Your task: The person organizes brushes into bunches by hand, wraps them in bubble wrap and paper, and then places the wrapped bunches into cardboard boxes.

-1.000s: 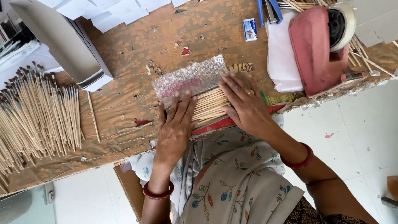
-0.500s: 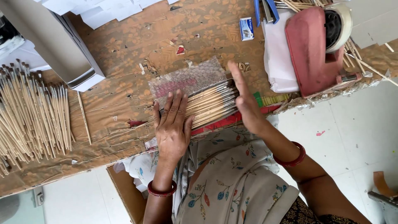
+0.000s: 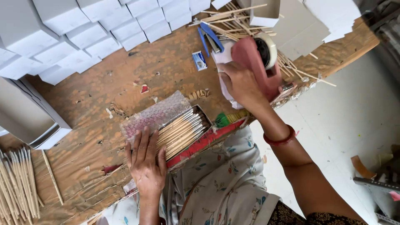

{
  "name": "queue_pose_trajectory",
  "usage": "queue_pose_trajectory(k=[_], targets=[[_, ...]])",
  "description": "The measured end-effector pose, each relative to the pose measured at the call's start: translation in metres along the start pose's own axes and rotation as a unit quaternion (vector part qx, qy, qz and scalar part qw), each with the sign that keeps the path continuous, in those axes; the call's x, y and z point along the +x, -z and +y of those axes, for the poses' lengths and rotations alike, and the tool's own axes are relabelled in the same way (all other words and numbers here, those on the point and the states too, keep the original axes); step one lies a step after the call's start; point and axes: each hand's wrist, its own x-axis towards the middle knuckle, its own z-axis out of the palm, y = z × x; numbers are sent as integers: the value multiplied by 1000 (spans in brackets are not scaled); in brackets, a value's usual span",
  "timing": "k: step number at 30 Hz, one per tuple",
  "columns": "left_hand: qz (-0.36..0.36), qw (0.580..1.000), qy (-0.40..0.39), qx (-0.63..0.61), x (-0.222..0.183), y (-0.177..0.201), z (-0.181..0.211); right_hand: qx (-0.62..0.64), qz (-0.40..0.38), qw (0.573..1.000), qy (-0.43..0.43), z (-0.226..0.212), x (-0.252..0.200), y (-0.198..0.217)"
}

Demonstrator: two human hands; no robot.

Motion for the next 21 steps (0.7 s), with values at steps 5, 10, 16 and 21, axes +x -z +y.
queue_pose_trajectory(k=[5, 10, 16, 21], targets=[[41, 998, 23, -49, -1, -10, -9, -130, 26, 991, 2, 69, -7, -46], [75, 985, 56, -148, -7, -4, -10, -105, 27, 992, -60, 54, 5, -45], [104, 975, 92, -174, -7, -3, -6, -161, 25, 986, -22, 56, 1, -49], [109, 976, 82, -168, -7, -8, -9, 44, 74, 996, -12, -17, -11, -16]])
